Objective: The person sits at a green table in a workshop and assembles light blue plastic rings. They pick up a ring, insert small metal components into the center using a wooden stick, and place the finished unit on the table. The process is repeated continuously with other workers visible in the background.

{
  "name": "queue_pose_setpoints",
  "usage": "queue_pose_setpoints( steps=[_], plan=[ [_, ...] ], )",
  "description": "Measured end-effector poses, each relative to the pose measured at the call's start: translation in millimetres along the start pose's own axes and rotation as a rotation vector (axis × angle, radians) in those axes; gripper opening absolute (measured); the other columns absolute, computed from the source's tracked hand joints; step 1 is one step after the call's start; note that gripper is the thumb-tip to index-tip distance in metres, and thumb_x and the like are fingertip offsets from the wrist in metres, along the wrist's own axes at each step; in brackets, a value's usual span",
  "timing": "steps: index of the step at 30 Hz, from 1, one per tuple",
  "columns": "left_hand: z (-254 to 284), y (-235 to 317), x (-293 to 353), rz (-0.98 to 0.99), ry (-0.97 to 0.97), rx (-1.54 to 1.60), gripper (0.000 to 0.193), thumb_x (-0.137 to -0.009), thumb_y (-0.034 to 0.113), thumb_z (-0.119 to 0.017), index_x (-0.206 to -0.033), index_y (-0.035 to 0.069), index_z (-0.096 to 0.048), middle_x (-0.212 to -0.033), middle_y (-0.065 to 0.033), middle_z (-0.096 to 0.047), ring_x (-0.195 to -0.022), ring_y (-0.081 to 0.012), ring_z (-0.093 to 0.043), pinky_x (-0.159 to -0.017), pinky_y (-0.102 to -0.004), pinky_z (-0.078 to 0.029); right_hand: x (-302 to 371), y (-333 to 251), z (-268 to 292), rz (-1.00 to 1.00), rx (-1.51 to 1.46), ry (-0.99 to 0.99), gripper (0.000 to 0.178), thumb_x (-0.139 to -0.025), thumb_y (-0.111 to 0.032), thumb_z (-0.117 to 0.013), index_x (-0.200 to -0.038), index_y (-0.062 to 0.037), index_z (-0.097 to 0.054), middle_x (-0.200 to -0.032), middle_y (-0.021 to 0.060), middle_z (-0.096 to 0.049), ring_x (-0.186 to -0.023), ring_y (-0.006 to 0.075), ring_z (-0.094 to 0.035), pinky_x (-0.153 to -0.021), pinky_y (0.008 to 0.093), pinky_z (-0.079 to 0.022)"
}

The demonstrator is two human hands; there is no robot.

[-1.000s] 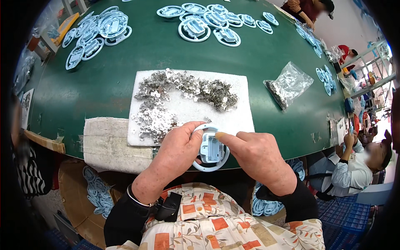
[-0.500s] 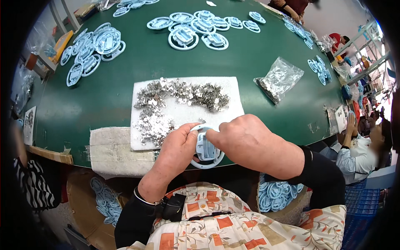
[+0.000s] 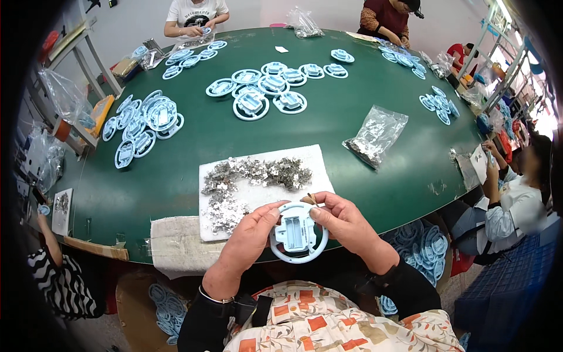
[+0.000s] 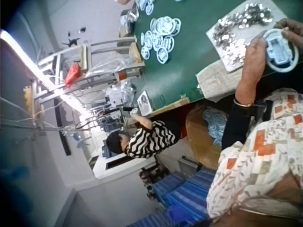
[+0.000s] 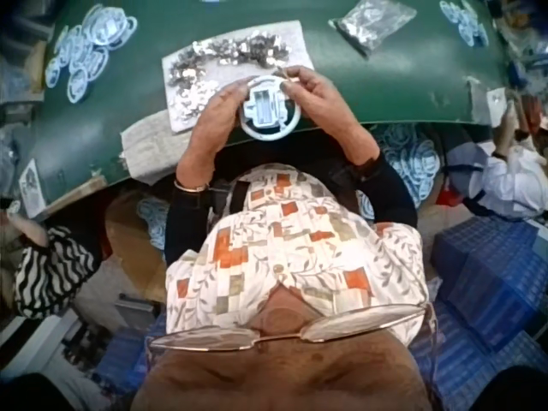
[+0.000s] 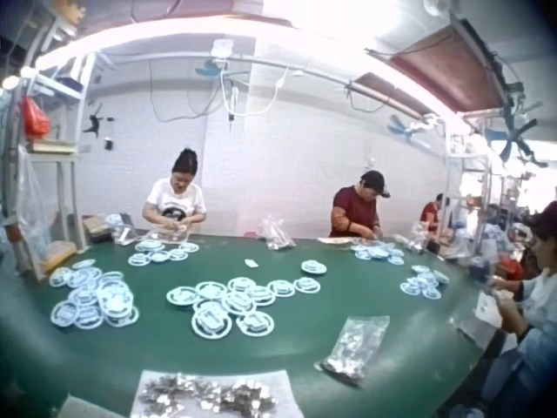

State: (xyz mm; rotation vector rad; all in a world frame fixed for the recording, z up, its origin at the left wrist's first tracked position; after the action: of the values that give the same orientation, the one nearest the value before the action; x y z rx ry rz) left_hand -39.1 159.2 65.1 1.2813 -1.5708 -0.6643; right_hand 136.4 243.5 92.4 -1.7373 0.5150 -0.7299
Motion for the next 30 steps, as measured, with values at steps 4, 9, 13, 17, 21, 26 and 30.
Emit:
queue_pose_setpoints(
  steps=[4, 9, 13, 17, 21, 26, 30],
  plan=[
    [-11, 15, 4, -0.192, -0.04, -0.396, 0.05, -0.097, 0.007, -0.049, -0.146, -0.002, -0.048, -0.13, -0.014, -0.061, -0.109, -0.0168, -0.062, -0.091, -0.0315, -0.051, -1, -1, 8, 0.033, 0.109, -0.046, 0.03, -0.104, -0.02, -0.057, -0.126, 0.0008, -0.057, -0.097, -0.0007, -0.064, -0.083, 0.0022, -0.057, -0.07, 0.0201, -0.046],
    [-26, 25, 2, -0.45, -0.069, -0.919, 0.047, -0.095, 0.008, -0.045, -0.14, -0.004, -0.048, -0.123, -0.0186, -0.062, -0.103, -0.0213, -0.065, -0.09, -0.0326, -0.052, 4, -8, 0, 0.073, 0.017, -0.047, 0.028, -0.106, -0.019, -0.055, -0.123, 0.0016, -0.059, -0.096, -0.0023, -0.063, -0.085, 0.0015, -0.055, -0.073, 0.0194, -0.046],
    [-9, 0, -5, -0.184, -0.112, -0.111, 0.041, -0.104, 0.014, -0.034, -0.139, -0.002, -0.048, -0.105, -0.0117, -0.065, -0.091, -0.0198, -0.068, -0.082, -0.0343, -0.057, 5, -12, -3, 0.2, -0.042, -0.014, 0.026, -0.106, -0.019, -0.055, -0.122, 0.0007, -0.061, -0.098, -0.004, -0.063, -0.085, 0.0006, -0.053, -0.073, 0.0189, -0.044],
    [-9, 2, 1, -0.213, -0.211, 0.163, 0.042, -0.106, 0.021, -0.045, -0.141, -0.003, -0.046, -0.103, -0.0104, -0.066, -0.087, -0.0182, -0.068, -0.075, -0.0329, -0.059, 6, -17, -14, 0.289, 0.343, 0.07, 0.016, -0.1, -0.011, -0.063, -0.11, 0.001, -0.065, -0.085, -0.002, -0.065, -0.072, 0.0002, -0.05, -0.064, 0.0205, -0.043],
    [-13, 3, 6, -0.286, -0.277, 0.129, 0.041, -0.105, 0.016, -0.048, -0.142, -0.004, -0.045, -0.097, -0.0107, -0.067, -0.085, -0.0182, -0.068, -0.076, -0.0331, -0.059, 2, -21, -24, 0.312, 0.357, 0.06, 0.012, -0.096, -0.011, -0.067, -0.097, 0.001, -0.064, -0.069, 0.0017, -0.068, -0.056, 0.0023, -0.051, -0.054, 0.0221, -0.043],
    [-16, 5, 9, -0.343, -0.231, -0.208, 0.044, -0.103, 0.016, -0.052, -0.142, -0.005, -0.045, -0.094, -0.0132, -0.068, -0.083, -0.0198, -0.069, -0.074, -0.0345, -0.06, -4, -22, -22, 0.246, 0.359, 0.061, 0.012, -0.094, -0.01, -0.071, -0.093, -0.0001, -0.064, -0.069, 0.0041, -0.07, -0.057, 0.0031, -0.057, -0.056, 0.0223, -0.046],
    [-13, 1, 6, -0.138, -0.356, 0.272, 0.056, -0.1, 0.026, -0.06, -0.144, -0.004, -0.043, -0.098, -0.0176, -0.067, -0.082, -0.0241, -0.07, -0.07, -0.0357, -0.06, -11, -10, -11, 0.193, 0.405, 0.081, 0.015, -0.092, -0.007, -0.072, -0.086, -0.0006, -0.06, -0.068, 0.0033, -0.068, -0.062, 0.0036, -0.06, -0.061, 0.0247, -0.05]
  ],
)
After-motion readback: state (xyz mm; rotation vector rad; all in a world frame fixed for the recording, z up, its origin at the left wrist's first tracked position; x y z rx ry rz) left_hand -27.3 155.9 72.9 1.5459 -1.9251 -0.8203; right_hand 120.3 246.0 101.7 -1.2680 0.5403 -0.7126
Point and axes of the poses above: each hand's wrist, its own x-axis away from the middle knuckle, its own z-axis out of the back of the hand, y = z × x, the point moved 4 cm from there along -x, towards the middle knuckle
